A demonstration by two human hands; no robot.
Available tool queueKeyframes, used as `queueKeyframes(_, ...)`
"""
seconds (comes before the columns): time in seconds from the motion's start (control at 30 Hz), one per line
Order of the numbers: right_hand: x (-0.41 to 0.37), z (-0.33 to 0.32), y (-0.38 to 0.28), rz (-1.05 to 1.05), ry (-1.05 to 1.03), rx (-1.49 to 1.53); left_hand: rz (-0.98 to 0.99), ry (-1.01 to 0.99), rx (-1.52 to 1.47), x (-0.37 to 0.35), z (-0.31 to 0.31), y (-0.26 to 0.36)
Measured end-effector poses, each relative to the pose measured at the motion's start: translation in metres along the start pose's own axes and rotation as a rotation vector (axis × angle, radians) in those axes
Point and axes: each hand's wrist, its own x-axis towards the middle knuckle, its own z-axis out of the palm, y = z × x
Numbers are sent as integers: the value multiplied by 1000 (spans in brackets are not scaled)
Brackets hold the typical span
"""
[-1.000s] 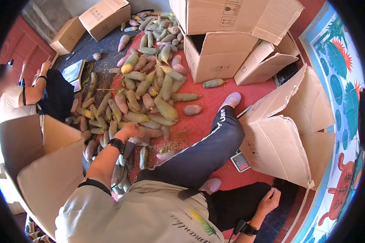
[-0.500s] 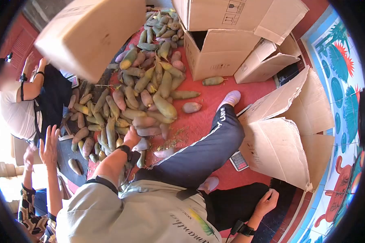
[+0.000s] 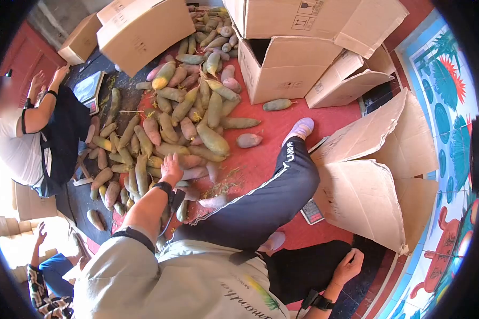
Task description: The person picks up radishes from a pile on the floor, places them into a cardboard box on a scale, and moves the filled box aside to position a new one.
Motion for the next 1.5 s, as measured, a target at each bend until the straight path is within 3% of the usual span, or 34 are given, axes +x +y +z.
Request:
queueKeyframes(0.13, 2, -2, -7, 16, 6, 0, 102, -95, 135, 16, 6, 3)
queueKeyframes(0.2, 3, -2, -8, 28, -10, -9, -5, -244, 274, 21, 1, 10)
queueKeyframes(0.23, 3, -2, -7, 32, -5, -12, -9, -175, 298, 22, 8, 8)
queueKeyframes(0.4, 5, 0, -8, 8, -5, -1, 25, -115, 280, 10, 8, 9)
queueKeyframes(0.47, 5, 0, -8, 8, 1, -9, -8, -301, 162, 10, 11, 11)
queueKeyframes(0.53, 6, 1, -9, 7, 9, -9, 25, -285, 206, 8, 11, 14)
queueKeyframes(0.63, 6, 2, -9, 10, 19, 5, -100, -415, -42, 2, 1, 20)
queueKeyframes(0.87, 5, 1, -10, 7, 24, 4, -57, -509, -467, 12, 34, 7)
queueKeyframes(0.93, 4, 3, -7, -4, 35, 17, -37, -482, -549, 1, 12, 25)
queueKeyframes(1.0, 3, 4, -4, -6, 63, 29, 197, -334, -785, -10, -12, 49)
queueKeyframes(1.03, 1, 4, -4, -6, 72, 34, -16, -429, -891, -28, -63, 84)
queueKeyframes(1.07, 0, 4, -3, 3, 70, 29, -10, -420, -892, -27, -72, 96)
queueKeyframes(1.13, -1, 4, -2, 11, 80, 30, 265, -273, -1070, -25, -85, 113)
queueKeyframes(1.17, -2, 4, -2, 17, 80, 42, 272, -265, -1069, -34, -108, 129)
queueKeyframes(1.23, -2, 1, -4, 26, 90, 56, 537, -294, -1188, -65, -171, 164)
queueKeyframes(1.33, -2, -2, -7, 6, 136, 79, 710, -185, -1204, -86, -214, 201)
queueKeyframes(1.5, -7, 3, 1, 34, 127, 58, 903, -210, -1359, -123, -257, 256)
